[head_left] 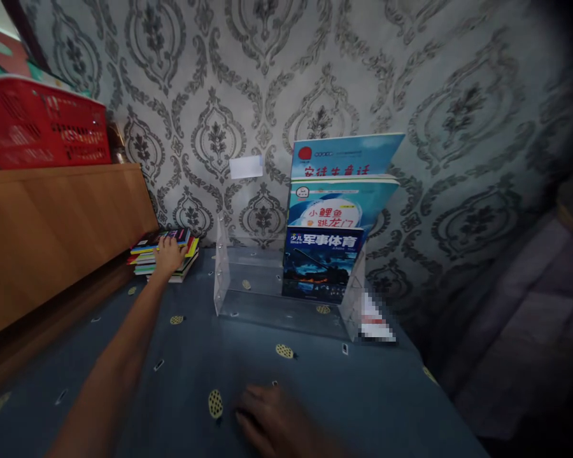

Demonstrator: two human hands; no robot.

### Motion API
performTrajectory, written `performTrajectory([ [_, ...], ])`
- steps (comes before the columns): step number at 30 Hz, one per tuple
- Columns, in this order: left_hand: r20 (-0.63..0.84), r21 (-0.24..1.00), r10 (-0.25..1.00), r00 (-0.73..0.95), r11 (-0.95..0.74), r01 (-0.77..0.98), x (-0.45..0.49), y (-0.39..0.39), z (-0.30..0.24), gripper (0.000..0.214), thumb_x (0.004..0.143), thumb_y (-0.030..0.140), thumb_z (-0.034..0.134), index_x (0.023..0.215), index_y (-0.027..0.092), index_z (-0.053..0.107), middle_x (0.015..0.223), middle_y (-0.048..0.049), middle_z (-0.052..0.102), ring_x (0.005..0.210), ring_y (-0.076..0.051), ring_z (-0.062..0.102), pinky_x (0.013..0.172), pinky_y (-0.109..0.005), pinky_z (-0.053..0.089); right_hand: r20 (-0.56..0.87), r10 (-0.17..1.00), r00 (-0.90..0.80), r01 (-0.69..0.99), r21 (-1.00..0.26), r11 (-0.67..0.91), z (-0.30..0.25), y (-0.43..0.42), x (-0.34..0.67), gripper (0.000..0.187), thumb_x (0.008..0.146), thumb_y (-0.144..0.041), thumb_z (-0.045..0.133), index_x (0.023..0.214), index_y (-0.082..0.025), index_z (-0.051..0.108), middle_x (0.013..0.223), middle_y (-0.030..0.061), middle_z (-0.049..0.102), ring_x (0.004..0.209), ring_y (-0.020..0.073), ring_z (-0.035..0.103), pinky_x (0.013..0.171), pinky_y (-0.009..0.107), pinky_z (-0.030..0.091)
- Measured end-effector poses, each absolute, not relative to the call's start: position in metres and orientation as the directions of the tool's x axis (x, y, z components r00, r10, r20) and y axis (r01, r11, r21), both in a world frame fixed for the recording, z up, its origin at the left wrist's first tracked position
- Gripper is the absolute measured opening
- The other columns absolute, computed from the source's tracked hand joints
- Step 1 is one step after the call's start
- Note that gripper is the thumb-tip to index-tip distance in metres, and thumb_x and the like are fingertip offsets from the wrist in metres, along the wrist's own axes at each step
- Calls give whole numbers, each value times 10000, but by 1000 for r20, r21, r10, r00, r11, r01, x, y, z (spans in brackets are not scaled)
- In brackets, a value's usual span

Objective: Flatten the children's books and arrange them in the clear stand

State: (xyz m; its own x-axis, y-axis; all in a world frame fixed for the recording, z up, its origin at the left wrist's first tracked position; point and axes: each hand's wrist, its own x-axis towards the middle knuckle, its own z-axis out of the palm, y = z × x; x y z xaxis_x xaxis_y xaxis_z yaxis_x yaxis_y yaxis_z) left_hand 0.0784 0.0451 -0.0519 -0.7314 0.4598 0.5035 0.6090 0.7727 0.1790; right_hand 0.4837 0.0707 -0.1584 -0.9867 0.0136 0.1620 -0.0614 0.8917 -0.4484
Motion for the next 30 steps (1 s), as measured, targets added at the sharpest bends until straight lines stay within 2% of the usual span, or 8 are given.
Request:
performTrajectory([
  [5,406,138,516,-754,781,608,43,67,-53,628,993,474,365,1456,64,476,1582,-269,404,1515,-411,285,1152,-705,252,238,-43,-970,-119,-318,941,-207,82,464,94,887,-273,694,975,-245,714,898,-19,757,687,117,650,603,222,372],
  [9,334,112,540,-772,791,602,27,80,-54,703,976,560,343,1488,93,464,1588,-260,402,1511,-421,300,1133,-760,228,323,-85,-943,-170,-243,955,-238,87,453,161,936,-390,656,894,-243,708,766,-41,712,554,84,553,500,222,278],
  [12,297,42,572,-765,792,609,22,79,-52,672,987,552,334,1491,126,457,1542,-264,467,1451,-426,395,1100,-803,214,329,-76,-941,-166,-253,953,-238,88,453,170,929,-403,668,873,-247,703,749,-45,703,531,80,547,488,227,269],
  [15,302,-41,623,-721,765,643,24,68,-50,634,998,534,359,1470,123,461,1471,-267,541,1361,-431,493,1085,-805,225,288,-48,-956,-146,-328,933,-224,86,460,42,899,-277,683,894,-245,710,795,-36,728,604,95,621,544,218,334],
  [19,325,-135,685,-653,716,685,29,41,-49,612,992,546,419,1423,117,490,1371,-268,618,1265,-431,572,1072,-750,286,204,-3,-979,-96,-447,889,-204,83,469,72,873,-183,667,922,-221,704,903,2,755,776,134,694,677,221,415],
  [23,360,-199,737,-572,659,725,29,15,-50,553,989,522,449,1387,146,521,1350,-235,639,1295,-399,560,1063,-635,361,121,19,-993,-44,-495,868,-190,81,473,74,877,-170,650,911,-216,696,925,15,751,803,153,690,778,255,444],
  [26,370,-279,751,-548,652,705,31,9,-49,441,994,415,439,1312,146,584,1329,-212,644,1259,-373,578,1025,-563,422,109,14,-994,-46,-530,847,-179,80,475,132,906,-151,601,962,-221,697,989,20,748,850,157,692,813,261,451],
  [30,369,-335,750,-550,659,674,42,16,-49,370,959,194,407,1227,97,644,1280,-241,632,1206,-354,593,979,-484,478,122,27,-992,-44,-543,838,-166,77,478,136,931,-150,569,950,-206,692,963,30,739,847,157,683,804,254,454],
])
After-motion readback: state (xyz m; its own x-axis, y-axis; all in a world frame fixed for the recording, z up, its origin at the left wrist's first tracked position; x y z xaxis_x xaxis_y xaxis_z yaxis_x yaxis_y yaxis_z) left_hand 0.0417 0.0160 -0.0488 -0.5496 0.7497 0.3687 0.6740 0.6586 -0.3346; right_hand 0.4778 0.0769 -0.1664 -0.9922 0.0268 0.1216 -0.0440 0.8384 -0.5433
